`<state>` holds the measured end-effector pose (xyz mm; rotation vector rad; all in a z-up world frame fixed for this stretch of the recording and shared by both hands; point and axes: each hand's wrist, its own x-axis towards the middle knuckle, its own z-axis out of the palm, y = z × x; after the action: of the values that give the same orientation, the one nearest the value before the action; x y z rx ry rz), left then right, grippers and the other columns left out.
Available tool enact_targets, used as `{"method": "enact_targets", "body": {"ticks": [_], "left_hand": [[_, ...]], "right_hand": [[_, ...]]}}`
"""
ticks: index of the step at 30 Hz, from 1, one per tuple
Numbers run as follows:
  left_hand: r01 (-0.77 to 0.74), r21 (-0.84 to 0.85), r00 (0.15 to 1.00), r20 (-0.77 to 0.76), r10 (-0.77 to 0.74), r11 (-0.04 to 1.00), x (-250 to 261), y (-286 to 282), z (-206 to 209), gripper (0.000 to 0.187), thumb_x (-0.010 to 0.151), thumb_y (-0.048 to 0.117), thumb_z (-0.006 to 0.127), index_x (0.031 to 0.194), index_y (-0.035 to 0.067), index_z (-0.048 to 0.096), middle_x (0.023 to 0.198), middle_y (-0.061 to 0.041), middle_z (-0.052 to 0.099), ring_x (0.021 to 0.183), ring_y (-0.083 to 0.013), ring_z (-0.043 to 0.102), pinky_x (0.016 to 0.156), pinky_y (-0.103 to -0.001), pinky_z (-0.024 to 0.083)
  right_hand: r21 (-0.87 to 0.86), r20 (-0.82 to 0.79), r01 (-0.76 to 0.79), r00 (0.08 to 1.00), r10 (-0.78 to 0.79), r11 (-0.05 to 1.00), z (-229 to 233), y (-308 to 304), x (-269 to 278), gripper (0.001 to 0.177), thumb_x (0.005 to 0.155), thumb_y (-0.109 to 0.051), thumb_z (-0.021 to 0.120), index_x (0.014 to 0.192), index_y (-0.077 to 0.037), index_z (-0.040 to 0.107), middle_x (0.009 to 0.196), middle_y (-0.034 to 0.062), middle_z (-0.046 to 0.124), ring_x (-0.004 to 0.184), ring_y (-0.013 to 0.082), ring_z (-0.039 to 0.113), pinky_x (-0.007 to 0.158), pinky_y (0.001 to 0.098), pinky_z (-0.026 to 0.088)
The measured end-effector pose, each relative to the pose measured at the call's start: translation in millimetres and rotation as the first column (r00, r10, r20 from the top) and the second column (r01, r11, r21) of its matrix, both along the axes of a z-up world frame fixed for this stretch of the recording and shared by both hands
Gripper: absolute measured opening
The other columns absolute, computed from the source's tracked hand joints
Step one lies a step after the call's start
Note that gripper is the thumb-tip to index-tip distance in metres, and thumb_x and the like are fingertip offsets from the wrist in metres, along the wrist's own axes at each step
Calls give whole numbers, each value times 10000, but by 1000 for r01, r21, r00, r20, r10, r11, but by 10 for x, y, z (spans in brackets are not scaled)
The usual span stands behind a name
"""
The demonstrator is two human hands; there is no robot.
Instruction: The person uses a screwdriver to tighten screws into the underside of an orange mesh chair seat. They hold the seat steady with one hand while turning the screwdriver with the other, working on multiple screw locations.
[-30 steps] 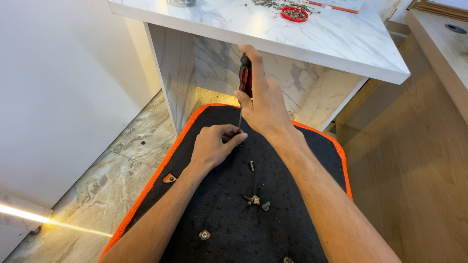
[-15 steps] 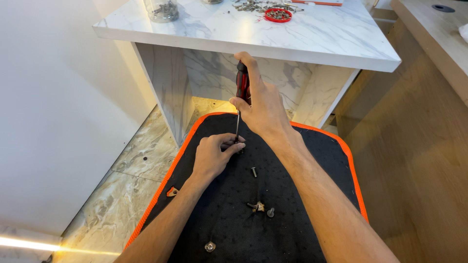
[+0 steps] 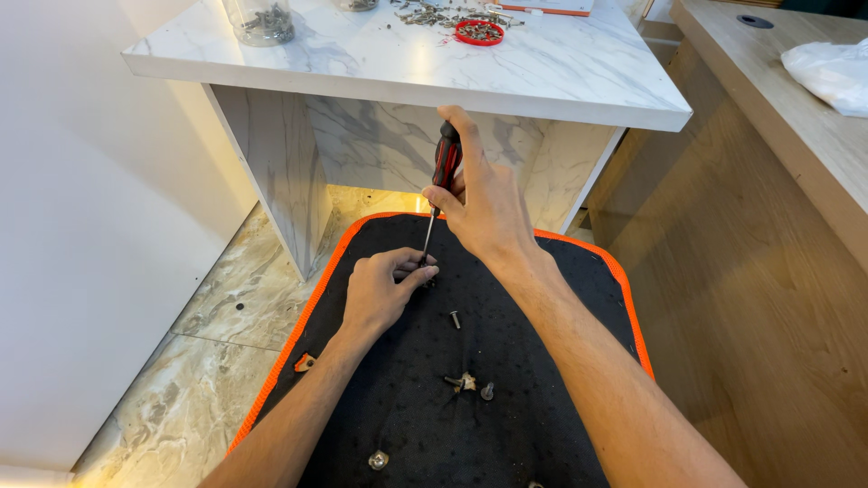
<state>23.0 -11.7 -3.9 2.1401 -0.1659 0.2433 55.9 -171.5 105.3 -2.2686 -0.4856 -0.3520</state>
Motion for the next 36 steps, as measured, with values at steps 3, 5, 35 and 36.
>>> {"method": "enact_targets", "body": {"ticks": [3,5,35,36], "left_hand": [[-1,10,1000,-9,1,1000,7,6,3,252,849,288,770,1057,150,804,920,-54,815,865,-158,795,792,-306,604],[-1,17,1000,-12,2,1000,2,-2,4,253,844,292,774,1054,154,806,910,-58,816,855,-159,796,782,-307,605],[13,-3,1000,19,-13,1000,-147,-158,99,219,853,238,765,1019,97,787,932,-66,817,905,-187,795,838,-318,598],[15,-6,1000,15,-15,1000,-135,-150,96,217,855,237,764,1019,96,785,927,-69,817,902,-186,797,841,-316,599]], "right_hand": [[46,135,-31,991,25,998,-34,-34,-21,822,944,-60,728,1529,-243,180,816,106,664,748,289,748,717,454,572],[110,148,-74,987,58,991,-54,-53,-11,789,977,-45,692,1543,-240,178,865,108,652,802,277,757,723,429,599],[38,272,-344,907,321,938,38,67,12,845,893,24,713,1525,-253,225,959,149,682,891,337,727,796,481,539],[60,255,-392,895,366,918,36,73,15,845,891,39,687,1536,-261,229,961,134,700,898,317,747,818,470,556]]}}
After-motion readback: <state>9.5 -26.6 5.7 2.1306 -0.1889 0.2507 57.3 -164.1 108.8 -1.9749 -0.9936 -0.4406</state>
